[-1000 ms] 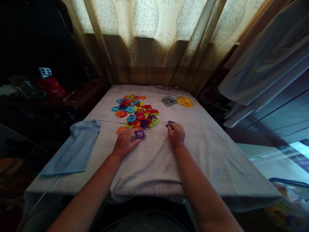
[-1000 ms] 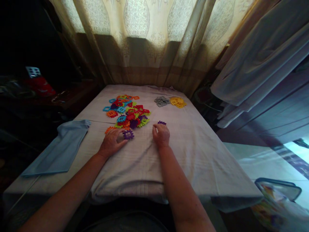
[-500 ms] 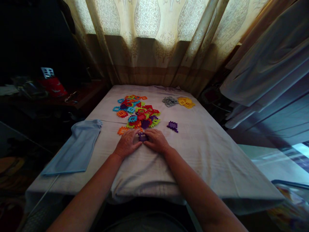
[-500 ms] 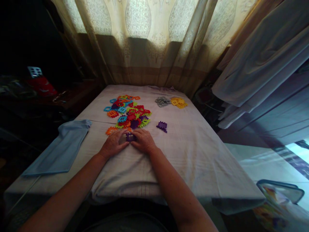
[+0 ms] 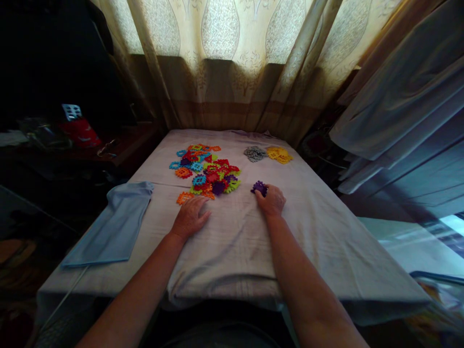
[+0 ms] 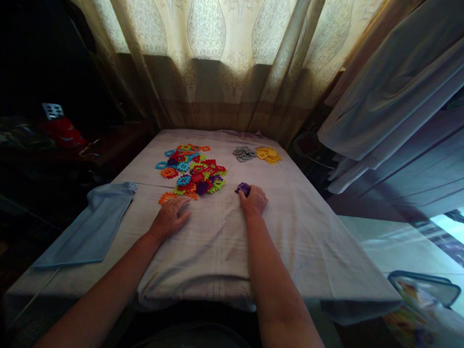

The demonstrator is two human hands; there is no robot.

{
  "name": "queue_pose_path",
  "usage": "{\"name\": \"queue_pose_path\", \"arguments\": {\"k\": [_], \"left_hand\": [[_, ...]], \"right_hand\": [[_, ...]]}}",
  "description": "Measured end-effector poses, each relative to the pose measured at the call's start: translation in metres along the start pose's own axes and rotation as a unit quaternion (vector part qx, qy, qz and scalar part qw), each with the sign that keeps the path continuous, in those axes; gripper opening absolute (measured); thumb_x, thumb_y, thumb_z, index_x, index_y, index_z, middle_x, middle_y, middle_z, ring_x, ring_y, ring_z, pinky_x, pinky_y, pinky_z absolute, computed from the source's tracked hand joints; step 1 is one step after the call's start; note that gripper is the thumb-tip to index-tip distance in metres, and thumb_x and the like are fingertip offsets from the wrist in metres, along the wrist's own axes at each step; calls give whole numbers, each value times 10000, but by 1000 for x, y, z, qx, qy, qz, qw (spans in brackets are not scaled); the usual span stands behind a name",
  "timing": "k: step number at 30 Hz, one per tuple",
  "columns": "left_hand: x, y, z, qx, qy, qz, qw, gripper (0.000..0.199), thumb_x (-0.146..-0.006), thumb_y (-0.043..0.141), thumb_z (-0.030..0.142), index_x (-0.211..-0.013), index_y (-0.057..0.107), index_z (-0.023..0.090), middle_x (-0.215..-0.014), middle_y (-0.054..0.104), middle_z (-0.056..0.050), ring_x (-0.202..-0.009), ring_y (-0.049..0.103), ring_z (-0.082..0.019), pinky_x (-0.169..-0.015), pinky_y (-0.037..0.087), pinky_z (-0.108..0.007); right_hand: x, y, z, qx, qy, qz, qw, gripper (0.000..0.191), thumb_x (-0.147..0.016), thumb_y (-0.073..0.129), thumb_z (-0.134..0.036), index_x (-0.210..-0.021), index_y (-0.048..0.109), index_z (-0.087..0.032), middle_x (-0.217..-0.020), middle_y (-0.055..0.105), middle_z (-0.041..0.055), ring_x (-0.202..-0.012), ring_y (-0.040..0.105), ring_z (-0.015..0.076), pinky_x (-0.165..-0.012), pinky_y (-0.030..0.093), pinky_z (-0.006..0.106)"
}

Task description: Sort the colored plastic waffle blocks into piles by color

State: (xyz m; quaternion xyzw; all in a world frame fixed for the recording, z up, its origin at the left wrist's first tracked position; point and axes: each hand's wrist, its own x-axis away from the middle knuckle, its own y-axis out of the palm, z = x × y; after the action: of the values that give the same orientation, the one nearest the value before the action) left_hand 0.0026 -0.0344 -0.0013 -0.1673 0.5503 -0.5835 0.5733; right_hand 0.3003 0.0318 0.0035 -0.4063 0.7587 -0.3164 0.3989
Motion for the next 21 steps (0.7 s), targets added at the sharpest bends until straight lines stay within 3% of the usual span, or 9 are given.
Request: {"name": "queue_pose_path", "arguments": {"k": [7, 11, 17, 21], "left_hand": [[-1, 0, -1, 3, -2, 6, 1000, 378, -879, 539, 339, -1227, 619, 214, -1236, 676, -100, -1172, 605, -254, -1076, 449, -461], [-1, -1, -2, 8, -3, 13, 1000, 379, -887, 528, 351, -1224, 618, 203, -1232, 676, -108, -1169, 607, -255, -1065, 458, -454], [-2, -1, -4, 20, -29, 24, 999, 377, -885, 521, 352, -1217, 620, 204, -1212, 685, -105, -1145, 618, -260, -1043, 473, -457], [-4, 0, -4, 38, -62, 41, 997, 359, -880, 512, 339, -1194, 632, 211, -1203, 693, -91, -1136, 624, -254, -1044, 472, -449]], "right_hand": [[3, -7, 5, 14, -23, 21, 999, 255, -826, 594, -339, -1002, 690, -181, -1095, 657, 136, -1026, 561, 275, -839, 409, 381], [6, -15, -1, 57, -51, -62, 995, 198, -853, 548, -272, -891, 734, -214, -968, 700, 100, -937, 605, 256, -837, 414, 390], [6, -14, -11, 68, -60, -60, 994, 341, -870, 527, -242, -1157, 710, -212, -1158, 690, 131, -1058, 597, 295, -871, 438, 414], [9, -12, -28, 43, -121, -77, 989, 323, -890, 507, -230, -1131, 719, -209, -1135, 697, 104, -1055, 597, 264, -917, 439, 386]]}}
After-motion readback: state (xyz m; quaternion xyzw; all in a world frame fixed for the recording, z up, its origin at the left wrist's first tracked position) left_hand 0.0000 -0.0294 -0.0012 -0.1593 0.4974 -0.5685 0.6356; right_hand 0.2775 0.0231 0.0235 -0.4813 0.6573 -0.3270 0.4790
